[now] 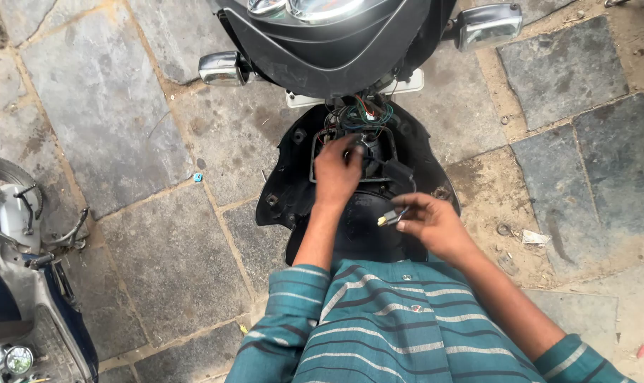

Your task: The person removes a black plastic cover from the front of a motorcycle, revealing the internal wiring and components. They then open a cardboard box to retrieve a new part, which they proceed to install into the motorcycle's front assembly by hand, connecting it to the existing wiring.

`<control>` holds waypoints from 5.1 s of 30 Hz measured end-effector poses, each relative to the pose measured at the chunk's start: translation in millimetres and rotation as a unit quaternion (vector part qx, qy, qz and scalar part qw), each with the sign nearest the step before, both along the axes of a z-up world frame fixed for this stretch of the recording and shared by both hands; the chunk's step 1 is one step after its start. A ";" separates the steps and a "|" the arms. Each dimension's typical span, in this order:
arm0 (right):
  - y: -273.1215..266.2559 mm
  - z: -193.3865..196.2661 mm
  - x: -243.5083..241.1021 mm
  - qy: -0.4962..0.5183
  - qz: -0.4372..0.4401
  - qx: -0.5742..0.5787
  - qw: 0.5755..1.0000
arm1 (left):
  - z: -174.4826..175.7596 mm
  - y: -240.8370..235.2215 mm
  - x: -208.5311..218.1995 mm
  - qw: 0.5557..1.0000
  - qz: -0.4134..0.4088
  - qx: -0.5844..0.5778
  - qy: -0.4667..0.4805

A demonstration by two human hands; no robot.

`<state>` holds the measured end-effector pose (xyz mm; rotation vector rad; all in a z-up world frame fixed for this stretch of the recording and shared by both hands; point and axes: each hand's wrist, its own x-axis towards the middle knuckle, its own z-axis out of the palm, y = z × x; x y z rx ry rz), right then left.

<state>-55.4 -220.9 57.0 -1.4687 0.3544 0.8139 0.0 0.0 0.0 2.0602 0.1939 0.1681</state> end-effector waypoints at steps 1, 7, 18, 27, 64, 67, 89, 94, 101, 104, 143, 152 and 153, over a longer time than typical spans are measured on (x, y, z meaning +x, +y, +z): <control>-0.7 -1.3 -1.9 -0.020 0.030 0.001 0.999 | 6.6 3.1 -0.9 0.999 0.044 -0.011 0.022; -2.5 0.2 -4.2 -0.073 0.100 -0.058 0.991 | 28.7 3.5 7.7 0.998 0.002 -0.033 0.049; -2.2 9.2 0.0 -0.255 0.211 -0.249 0.910 | -10.5 46.1 -12.3 0.990 0.134 -0.019 0.037; 0.6 10.0 0.4 -0.273 0.191 -0.228 0.915 | -15.9 67.7 24.4 0.996 0.054 0.073 0.021; 9.8 3.9 10.8 -0.282 0.214 -0.218 0.909 | -15.2 87.0 4.8 0.982 -0.046 0.111 0.144; 7.0 0.8 8.7 -0.301 0.214 -0.214 0.904 | -12.4 85.2 -1.8 0.981 -0.062 0.125 0.134; 12.4 5.0 11.7 -0.261 0.214 -0.205 0.919 | -35.6 52.3 -48.8 0.967 0.075 0.168 0.177; 12.9 2.5 11.5 -0.279 0.222 -0.201 0.913 | -46.9 46.3 -62.5 0.974 0.090 0.184 0.095; 14.0 8.0 15.3 -0.237 0.224 -0.217 0.920 | -55.6 35.6 -60.3 0.955 0.104 0.245 0.133; 10.0 2.4 12.4 -0.283 0.218 -0.206 0.911 | -71.3 33.7 -62.9 0.953 0.096 0.254 0.131; 15.7 -1.2 15.9 -0.254 0.238 -0.214 0.913 | -45.2 31.7 -68.5 0.981 0.180 0.042 0.062; 18.1 -0.2 17.7 -0.265 0.242 -0.212 0.909 | -27.5 40.0 -67.1 0.988 0.084 0.105 0.081; 19.9 1.6 18.0 -0.266 0.242 -0.213 0.909 | -25.4 41.8 -65.7 0.988 0.085 0.105 0.079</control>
